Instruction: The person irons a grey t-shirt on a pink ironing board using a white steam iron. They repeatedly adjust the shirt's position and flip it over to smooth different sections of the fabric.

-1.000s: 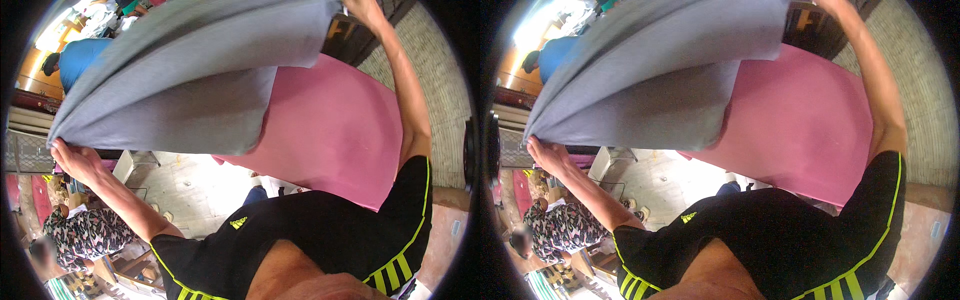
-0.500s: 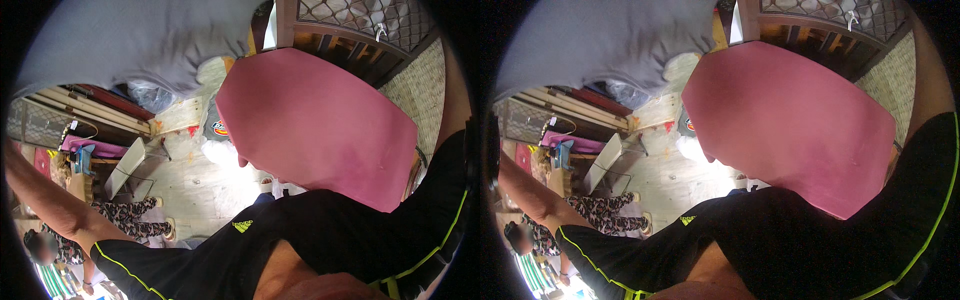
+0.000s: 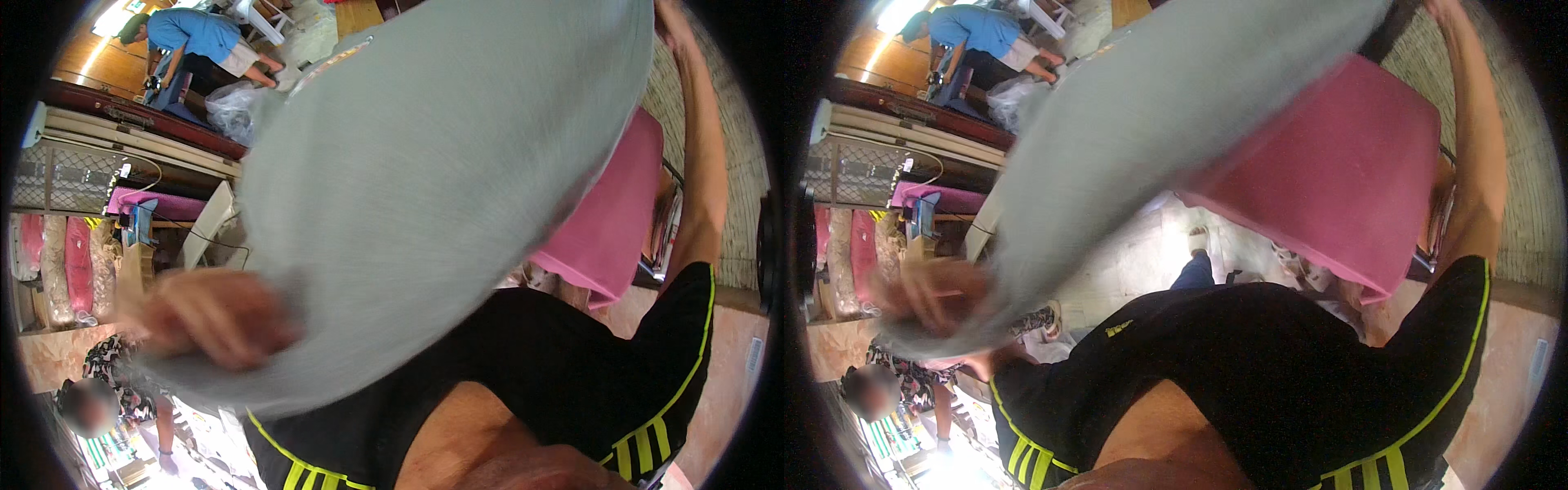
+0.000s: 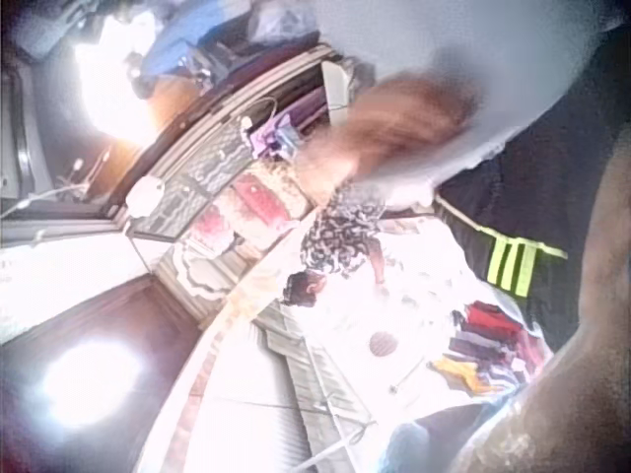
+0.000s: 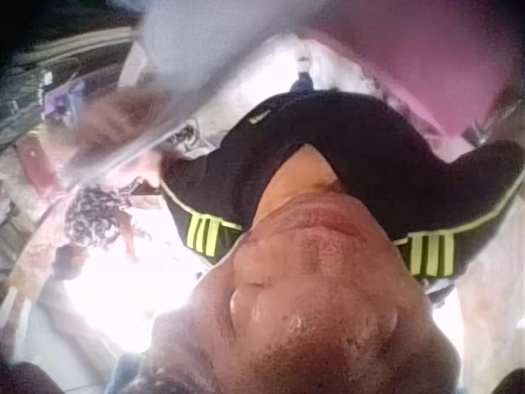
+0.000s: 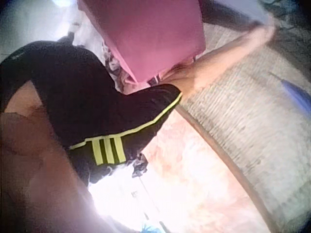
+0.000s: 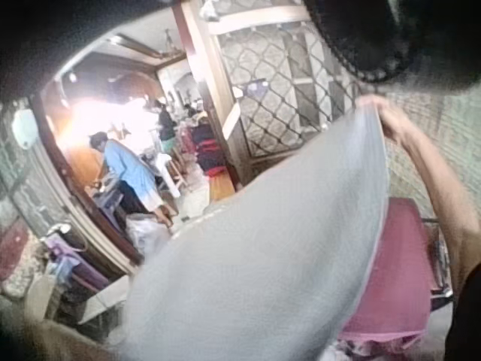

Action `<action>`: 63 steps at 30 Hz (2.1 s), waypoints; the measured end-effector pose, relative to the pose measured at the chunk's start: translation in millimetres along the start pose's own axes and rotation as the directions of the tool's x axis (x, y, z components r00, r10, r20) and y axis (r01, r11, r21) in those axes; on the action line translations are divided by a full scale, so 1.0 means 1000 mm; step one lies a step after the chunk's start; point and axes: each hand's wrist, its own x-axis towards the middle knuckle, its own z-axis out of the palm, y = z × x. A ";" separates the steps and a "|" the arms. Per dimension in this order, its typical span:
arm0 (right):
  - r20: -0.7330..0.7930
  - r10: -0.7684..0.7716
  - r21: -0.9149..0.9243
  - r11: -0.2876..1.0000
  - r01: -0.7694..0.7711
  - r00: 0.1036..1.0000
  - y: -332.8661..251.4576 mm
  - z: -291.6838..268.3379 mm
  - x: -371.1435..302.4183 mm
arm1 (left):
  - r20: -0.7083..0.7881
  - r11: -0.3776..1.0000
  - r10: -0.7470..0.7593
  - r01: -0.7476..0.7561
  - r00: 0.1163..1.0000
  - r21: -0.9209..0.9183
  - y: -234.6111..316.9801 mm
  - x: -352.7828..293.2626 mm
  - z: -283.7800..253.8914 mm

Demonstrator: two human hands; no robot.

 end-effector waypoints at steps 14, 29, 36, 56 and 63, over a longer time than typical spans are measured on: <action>0.015 0.514 0.161 0.845 -0.509 0.858 0.221 -0.143 -0.120 | 0.702 0.461 -0.464 0.824 0.540 -0.329 -0.302 -0.074 0.173; -0.075 0.060 -0.955 0.284 -0.089 0.995 0.162 -0.208 -0.098 | 0.933 0.375 -0.112 0.884 0.343 -0.280 -0.302 -0.042 0.255; -0.064 -0.034 -0.995 0.075 -0.061 0.997 0.156 -0.174 -0.108 | 0.935 0.878 -0.190 0.478 0.298 0.026 -0.329 -0.029 0.261; -0.019 0.158 -0.993 -0.117 0.000 0.987 0.156 -0.106 -0.251 | 0.000 0.166 -0.144 0.024 0.990 0.986 -0.452 0.197 -0.097; -0.045 0.206 -0.994 -0.110 -0.022 0.977 0.144 -0.102 -0.242 | -0.027 0.200 -0.058 0.039 0.998 0.979 -0.486 0.242 -0.212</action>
